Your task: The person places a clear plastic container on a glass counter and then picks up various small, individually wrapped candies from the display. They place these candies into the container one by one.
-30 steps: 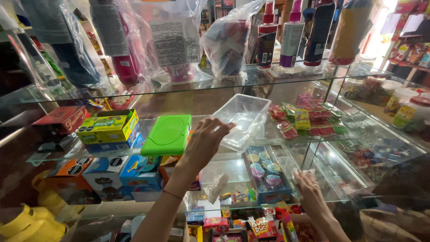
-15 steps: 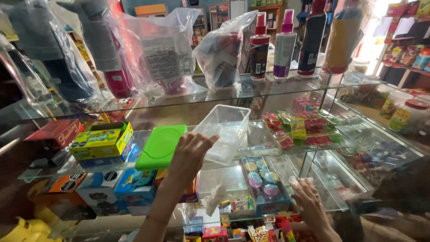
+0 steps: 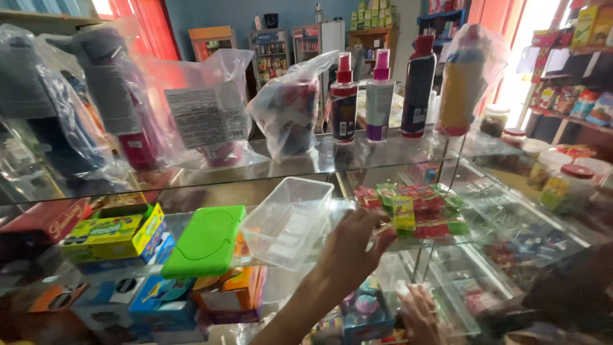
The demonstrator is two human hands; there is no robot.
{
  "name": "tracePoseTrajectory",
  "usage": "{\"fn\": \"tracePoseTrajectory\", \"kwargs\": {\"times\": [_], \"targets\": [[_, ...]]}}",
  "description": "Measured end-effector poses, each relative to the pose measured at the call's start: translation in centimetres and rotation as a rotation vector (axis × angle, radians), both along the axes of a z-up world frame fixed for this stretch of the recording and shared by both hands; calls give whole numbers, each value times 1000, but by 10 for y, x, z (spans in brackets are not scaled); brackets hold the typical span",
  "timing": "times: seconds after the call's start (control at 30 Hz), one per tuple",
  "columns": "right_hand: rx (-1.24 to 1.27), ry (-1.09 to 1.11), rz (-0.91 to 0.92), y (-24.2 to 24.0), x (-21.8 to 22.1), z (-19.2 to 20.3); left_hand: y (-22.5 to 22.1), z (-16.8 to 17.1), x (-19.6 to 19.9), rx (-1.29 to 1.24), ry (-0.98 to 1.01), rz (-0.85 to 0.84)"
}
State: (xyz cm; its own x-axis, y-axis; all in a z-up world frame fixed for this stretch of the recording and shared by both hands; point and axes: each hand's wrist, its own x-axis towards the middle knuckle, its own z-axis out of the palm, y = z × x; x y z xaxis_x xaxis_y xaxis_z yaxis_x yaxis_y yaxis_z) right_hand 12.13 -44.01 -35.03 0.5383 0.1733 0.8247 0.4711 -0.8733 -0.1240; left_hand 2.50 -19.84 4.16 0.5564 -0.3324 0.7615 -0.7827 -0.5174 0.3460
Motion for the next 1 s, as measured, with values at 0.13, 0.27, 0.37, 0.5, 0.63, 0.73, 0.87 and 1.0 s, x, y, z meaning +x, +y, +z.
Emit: {"fn": "tracePoseTrajectory", "kwargs": {"times": [0.13, 0.27, 0.37, 0.5, 0.63, 0.73, 0.87, 1.0], "targets": [[-173, -185, 82, -22, 16, 0, -60, 3, 59, -46, 427, 224], [-21, -268, -3, -14, 33, -30, -88, -18, 102, 161, 409, 369], [20, -174, -86, -7, 19, -18, -100, -11, 88, 155, 557, 320], [202, -82, -2, -10, 1, 2, -109, -28, 97, -116, 519, 212], [273, -201, 280, -26, -9, 56, -98, -38, 108, -355, 367, 96], [501, -284, 320, 8, -72, 193, -72, -51, 110, -493, 285, 85], [434, -245, 308, 17, -60, 260, -42, -60, 99, -652, 268, 95], [548, -75, 454, 56, -46, 310, -32, -66, 91, -852, 369, -127]]}}
